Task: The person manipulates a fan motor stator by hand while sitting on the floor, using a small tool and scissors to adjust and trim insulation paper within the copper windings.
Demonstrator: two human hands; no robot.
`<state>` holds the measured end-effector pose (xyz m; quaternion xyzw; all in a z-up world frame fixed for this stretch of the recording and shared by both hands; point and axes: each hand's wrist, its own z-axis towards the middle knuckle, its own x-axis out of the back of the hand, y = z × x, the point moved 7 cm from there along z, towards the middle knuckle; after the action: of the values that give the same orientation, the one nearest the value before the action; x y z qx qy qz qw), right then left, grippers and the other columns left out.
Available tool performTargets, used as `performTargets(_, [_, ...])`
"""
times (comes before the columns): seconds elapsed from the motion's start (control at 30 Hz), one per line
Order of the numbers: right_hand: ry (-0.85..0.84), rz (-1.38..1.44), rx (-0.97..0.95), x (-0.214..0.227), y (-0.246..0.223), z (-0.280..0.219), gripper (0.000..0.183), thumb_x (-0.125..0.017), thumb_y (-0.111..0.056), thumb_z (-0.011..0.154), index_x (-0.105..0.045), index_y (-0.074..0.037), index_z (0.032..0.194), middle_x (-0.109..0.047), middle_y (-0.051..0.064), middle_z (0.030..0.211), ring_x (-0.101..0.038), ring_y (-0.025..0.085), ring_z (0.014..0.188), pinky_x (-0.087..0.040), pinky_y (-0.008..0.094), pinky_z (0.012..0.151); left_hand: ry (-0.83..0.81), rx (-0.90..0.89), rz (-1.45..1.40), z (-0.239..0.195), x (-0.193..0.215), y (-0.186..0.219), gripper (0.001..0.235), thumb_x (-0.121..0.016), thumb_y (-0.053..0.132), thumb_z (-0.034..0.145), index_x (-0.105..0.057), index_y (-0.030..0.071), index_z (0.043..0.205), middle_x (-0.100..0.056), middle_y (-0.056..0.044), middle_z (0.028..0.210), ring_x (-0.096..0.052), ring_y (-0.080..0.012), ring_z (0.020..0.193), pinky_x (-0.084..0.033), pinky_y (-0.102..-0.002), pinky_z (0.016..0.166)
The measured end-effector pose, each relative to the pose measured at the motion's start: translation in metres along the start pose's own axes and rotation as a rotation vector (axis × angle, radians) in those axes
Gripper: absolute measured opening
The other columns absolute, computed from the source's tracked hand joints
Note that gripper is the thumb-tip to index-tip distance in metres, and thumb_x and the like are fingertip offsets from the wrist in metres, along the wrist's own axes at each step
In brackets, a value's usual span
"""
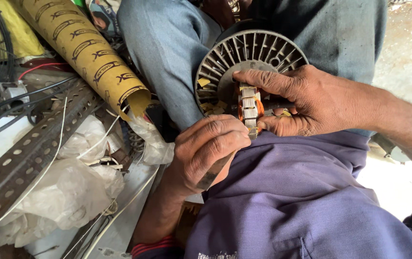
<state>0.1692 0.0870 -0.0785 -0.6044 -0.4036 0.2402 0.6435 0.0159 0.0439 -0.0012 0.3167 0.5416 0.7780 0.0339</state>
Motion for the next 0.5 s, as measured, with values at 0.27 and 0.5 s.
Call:
performTargets(0.27, [0.002, -0.014, -0.004, -0.002, 0.002, -0.002, 0.083, -0.064, -0.046, 0.090, -0.035, -0.003, 0.155, -0.076, 0.013, 0.086, -0.072, 0.022, 0.052, -0.062, 0.035, 0.055, -0.092, -0.113, 0.231, 0.005, -0.011, 0.018, 0.020, -0.077, 0.002, 0.100, -0.064, -0.006, 0.113, -0.067, -0.017, 0.110, -0.070, -0.0328, 0.104, -0.064, -0.042, 0.091])
performTargets(0.5, [0.080, -0.068, -0.017, -0.001, -0.002, -0.006, 0.082, -0.061, -0.051, 0.092, -0.038, -0.004, 0.156, -0.075, 0.019, 0.105, -0.076, 0.027, 0.063, -0.066, 0.037, 0.068, 0.113, 0.038, -0.022, -0.003, 0.007, 0.002, 0.018, -0.078, -0.005, 0.095, -0.066, -0.001, 0.107, -0.071, -0.013, 0.105, -0.075, -0.0261, 0.097, -0.065, -0.037, 0.084])
